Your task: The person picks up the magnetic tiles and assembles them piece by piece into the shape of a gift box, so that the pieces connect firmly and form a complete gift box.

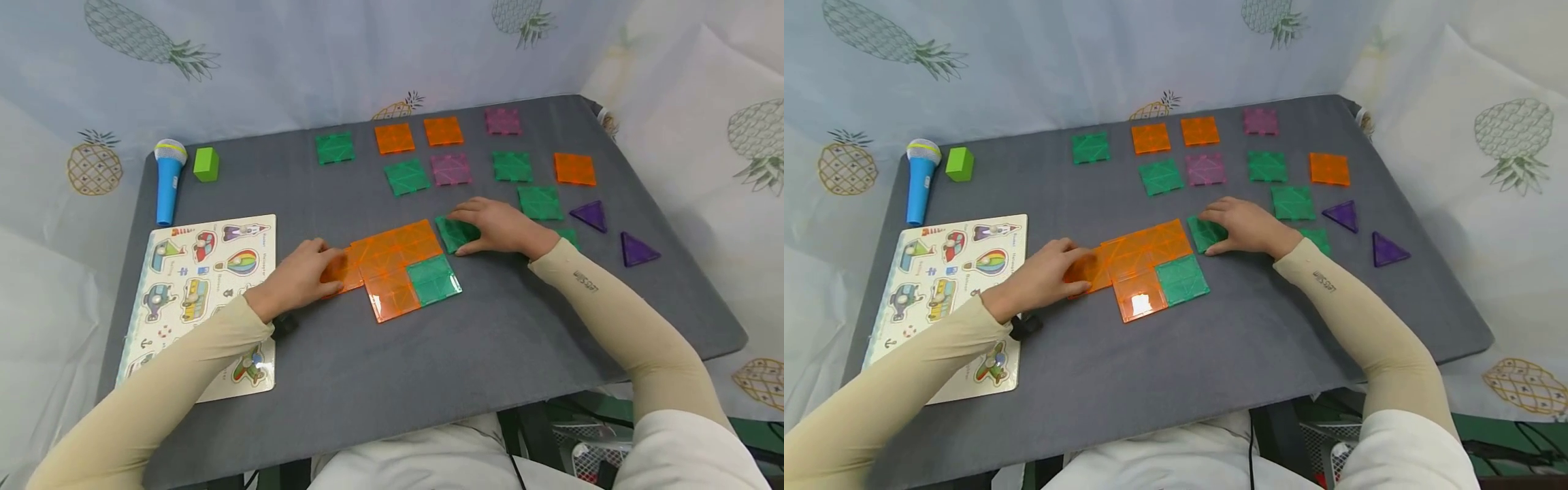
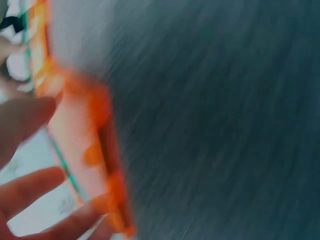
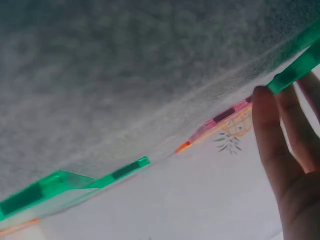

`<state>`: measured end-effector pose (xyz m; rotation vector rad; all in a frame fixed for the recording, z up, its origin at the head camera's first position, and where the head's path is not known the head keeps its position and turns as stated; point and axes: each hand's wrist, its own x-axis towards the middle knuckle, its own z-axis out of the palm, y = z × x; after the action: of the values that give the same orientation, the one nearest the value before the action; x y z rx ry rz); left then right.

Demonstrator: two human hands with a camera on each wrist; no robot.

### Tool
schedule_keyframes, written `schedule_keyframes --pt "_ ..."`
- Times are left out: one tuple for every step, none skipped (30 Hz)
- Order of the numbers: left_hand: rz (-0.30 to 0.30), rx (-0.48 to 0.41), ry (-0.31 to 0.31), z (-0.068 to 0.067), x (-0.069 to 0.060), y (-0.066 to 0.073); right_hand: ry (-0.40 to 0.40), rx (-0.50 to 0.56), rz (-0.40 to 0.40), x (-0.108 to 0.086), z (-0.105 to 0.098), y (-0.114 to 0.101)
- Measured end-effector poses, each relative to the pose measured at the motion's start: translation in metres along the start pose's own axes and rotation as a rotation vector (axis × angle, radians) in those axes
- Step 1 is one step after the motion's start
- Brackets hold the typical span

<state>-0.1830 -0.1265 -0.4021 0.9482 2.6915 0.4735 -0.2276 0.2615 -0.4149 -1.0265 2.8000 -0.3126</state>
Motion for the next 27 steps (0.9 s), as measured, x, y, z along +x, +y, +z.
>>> schedule_keyframes --pt "0.009 -0.008 0.012 0.003 0.001 0.003 -0.004 0.0 -0.008 0.001 0.0 -0.002" --pt "0.013 -0.01 0.016 0.006 0.002 0.006 -0.011 -0.002 -0.015 0.002 0.0 -0.003" --pt "0.012 -0.009 0.01 0.009 0.003 0.01 -0.015 0.001 -0.018 0.003 0.0 -0.005" --pt "0.007 -0.009 -0.006 0.011 0.004 0.013 -0.023 0.001 -0.02 0.004 -0.001 -0.007" --pt "-0.002 -0.006 -0.028 0.013 0.006 0.016 -0.03 0.0 -0.02 0.005 -0.001 -0.009" --pt "-0.009 0.0 -0.046 0.015 0.007 0.019 -0.034 0.002 -0.018 0.005 -0.001 -0.01" --pt "-0.018 0.007 -0.061 0.017 0.009 0.021 -0.037 -0.001 -0.016 0.006 -0.001 -0.011" --pt "-0.025 0.012 -0.069 0.018 0.011 0.023 -0.037 -0.003 -0.013 0.006 -0.001 -0.012" --pt "-0.026 0.016 -0.068 0.018 0.013 0.023 -0.035 -0.004 -0.011 0.006 0.0 -0.013" --pt "-0.024 0.015 -0.062 0.018 0.016 0.023 -0.033 -0.005 -0.009 0.007 0.0 -0.013" --pt "-0.012 0.011 -0.051 0.018 0.019 0.021 -0.031 -0.006 -0.009 0.007 0.001 -0.014" --pt "0.006 0.006 -0.04 0.016 0.021 0.019 -0.029 -0.009 -0.007 0.006 0.001 -0.014" --pt "0.019 -0.006 -0.031 0.015 0.024 0.017 -0.028 -0.008 -0.004 0.006 0.002 -0.015" --pt "0.033 -0.019 -0.02 0.013 0.028 0.014 -0.028 -0.007 0.001 0.006 0.003 -0.015" --pt "0.045 -0.027 -0.016 0.012 0.031 0.011 -0.027 -0.005 0.006 0.005 0.003 -0.015" --pt "0.058 -0.038 -0.018 0.01 0.034 0.008 -0.027 -0.003 0.013 0.005 0.003 -0.015" --pt "0.067 -0.049 -0.022 0.009 0.036 0.006 -0.026 -0.003 0.019 0.004 0.004 -0.015" --pt "0.069 -0.063 -0.025 0.008 0.039 0.004 -0.025 0.0 0.027 0.004 0.004 -0.016" --pt "0.063 -0.079 -0.026 0.007 0.04 0.003 -0.021 0.003 0.033 0.003 0.004 -0.016" --pt "0.06 -0.086 -0.025 0.007 0.042 0.001 -0.017 0.004 0.039 0.003 0.004 -0.016" --pt "0.054 -0.083 -0.025 0.006 0.043 0.0 -0.013 0.006 0.044 0.002 0.004 -0.016" --pt "0.045 -0.082 -0.023 0.005 0.043 0.0 -0.01 0.005 0.048 0.002 0.003 -0.015" --pt "0.031 -0.077 -0.021 0.005 0.043 -0.001 -0.007 0.005 0.053 0.001 0.003 -0.015" --pt "0.019 -0.065 -0.021 0.004 0.043 -0.001 -0.006 0.002 0.058 0.001 0.003 -0.015" --pt "0.009 -0.052 -0.024 0.004 0.041 -0.002 -0.004 0.004 0.061 0.001 0.003 -0.015" --pt "0.001 -0.038 -0.029 0.004 0.04 -0.002 -0.004 0.004 0.064 0.001 0.003 -0.015" --pt "0.0 -0.029 -0.035 0.004 0.039 -0.001 -0.006 0.004 0.069 0.0 0.002 -0.015"
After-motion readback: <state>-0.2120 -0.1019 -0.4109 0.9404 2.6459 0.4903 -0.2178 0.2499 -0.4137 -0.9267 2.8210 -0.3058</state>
